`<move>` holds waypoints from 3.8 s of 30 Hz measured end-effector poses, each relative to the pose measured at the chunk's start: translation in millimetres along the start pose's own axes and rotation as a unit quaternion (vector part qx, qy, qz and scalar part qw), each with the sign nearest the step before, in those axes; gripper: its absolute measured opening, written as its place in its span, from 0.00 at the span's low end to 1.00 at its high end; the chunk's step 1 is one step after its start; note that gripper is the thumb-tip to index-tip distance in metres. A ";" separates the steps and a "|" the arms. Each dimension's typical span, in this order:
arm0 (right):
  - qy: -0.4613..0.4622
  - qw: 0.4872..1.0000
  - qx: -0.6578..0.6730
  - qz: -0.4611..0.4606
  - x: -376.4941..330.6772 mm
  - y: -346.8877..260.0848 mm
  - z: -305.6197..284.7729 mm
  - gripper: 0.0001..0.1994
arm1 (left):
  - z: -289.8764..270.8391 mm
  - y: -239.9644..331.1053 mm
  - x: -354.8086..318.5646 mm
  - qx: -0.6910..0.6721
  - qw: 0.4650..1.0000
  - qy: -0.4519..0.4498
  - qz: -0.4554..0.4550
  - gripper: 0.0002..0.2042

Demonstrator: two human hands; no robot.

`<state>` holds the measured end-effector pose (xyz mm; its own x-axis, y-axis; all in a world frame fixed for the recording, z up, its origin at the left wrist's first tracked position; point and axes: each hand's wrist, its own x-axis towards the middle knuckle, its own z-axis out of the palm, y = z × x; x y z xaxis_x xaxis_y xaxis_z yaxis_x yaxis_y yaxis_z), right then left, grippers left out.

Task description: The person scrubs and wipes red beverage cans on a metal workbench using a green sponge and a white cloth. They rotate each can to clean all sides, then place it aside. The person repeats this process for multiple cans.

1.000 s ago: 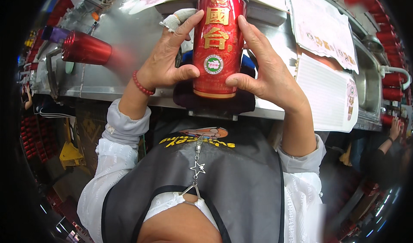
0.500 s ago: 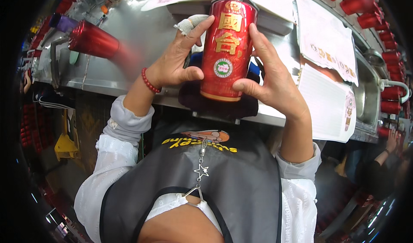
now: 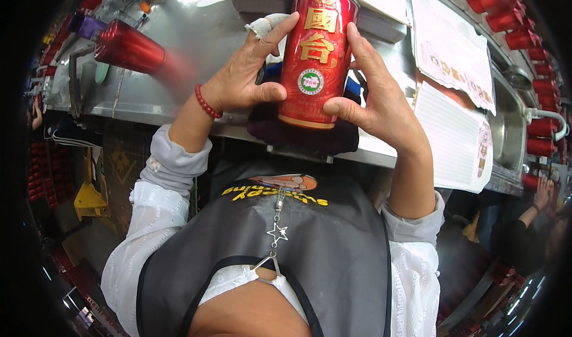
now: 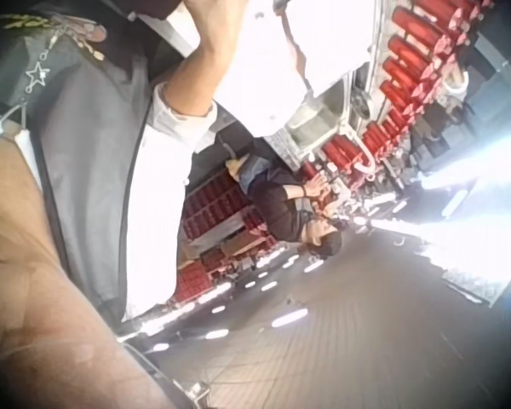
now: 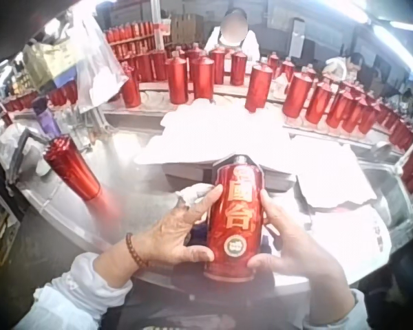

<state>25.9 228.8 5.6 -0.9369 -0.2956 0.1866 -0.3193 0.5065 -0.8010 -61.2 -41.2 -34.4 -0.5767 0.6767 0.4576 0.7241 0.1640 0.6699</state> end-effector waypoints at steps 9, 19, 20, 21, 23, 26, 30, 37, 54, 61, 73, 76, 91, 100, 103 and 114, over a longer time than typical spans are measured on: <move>0.003 0.999 0.026 0.046 -0.6 -2.9 1.5 0.65 | -2.4 6.5 -5.6 -0.004 0.999 0.003 -0.033 0.51; -0.023 0.999 -0.034 0.004 1.9 -11.9 -8.3 0.62 | -1.3 49.1 3.1 0.128 0.978 0.091 0.136 0.31; -0.028 0.998 -0.056 0.003 3.1 -12.3 -10.0 0.63 | -1.6 50.2 4.6 0.110 0.980 0.098 0.135 0.31; -0.028 0.998 -0.056 -0.004 5.8 -10.6 -10.6 0.63 | -4.5 51.3 8.1 0.124 0.976 0.100 0.147 0.32; -0.026 0.997 -0.065 -0.007 5.2 -10.6 -11.4 0.63 | -4.4 51.6 14.2 0.127 0.976 0.091 0.152 0.32; -0.025 0.996 -0.088 -0.007 3.0 -13.0 -13.7 0.63 | -2.8 46.5 23.6 0.142 0.973 0.078 0.163 0.33; 0.001 0.991 -0.132 -0.016 7.6 -24.3 -24.4 0.48 | -1.0 43.7 26.8 0.160 0.971 0.087 0.156 0.33; -0.050 0.955 -0.251 -0.154 99.0 -64.5 -71.4 0.11 | -12.9 53.3 32.1 0.210 0.974 0.007 0.089 0.34; 0.004 0.996 -0.093 0.011 115.5 -47.9 -69.9 0.10 | -20.5 5.8 55.9 -0.021 0.997 0.052 0.062 0.29; -0.126 0.987 -0.087 -0.053 119.7 -55.3 -54.0 0.09 | -10.7 -7.7 19.0 -0.517 0.773 0.211 -0.301 0.29; 0.076 0.878 -0.387 -0.273 118.6 -50.7 -31.3 0.06 | 10.6 -4.9 -14.2 -0.557 0.748 0.188 -0.308 0.13; -0.143 0.900 -0.276 -0.304 49.4 -89.1 0.2 0.12 | 4.9 -2.3 -24.2 -0.496 0.779 0.234 -0.305 0.14; 0.298 0.938 0.145 0.105 -3.7 -52.6 45.3 0.11 | 29.8 82.9 -6.8 -0.322 0.887 0.267 -0.196 0.12; 0.298 0.939 0.143 0.096 -15.1 -58.0 50.8 0.11 | 40.6 83.0 -20.8 -0.361 0.864 0.288 -0.200 0.12; 0.292 0.949 0.061 0.101 -20.9 -42.8 57.4 0.12 | 45.4 77.0 -23.5 -0.287 0.892 0.288 -0.199 0.11; 0.300 0.877 0.350 0.133 13.0 -13.7 45.2 0.11 | 43.8 47.5 -5.3 -0.421 0.839 0.277 -0.204 0.12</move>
<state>24.6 181.5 -6.8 -0.9383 0.3439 0.0370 -0.1084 -0.1909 -0.9756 -7.1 -5.5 -30.6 -0.9680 0.2108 0.1359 0.0351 -0.4226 0.9056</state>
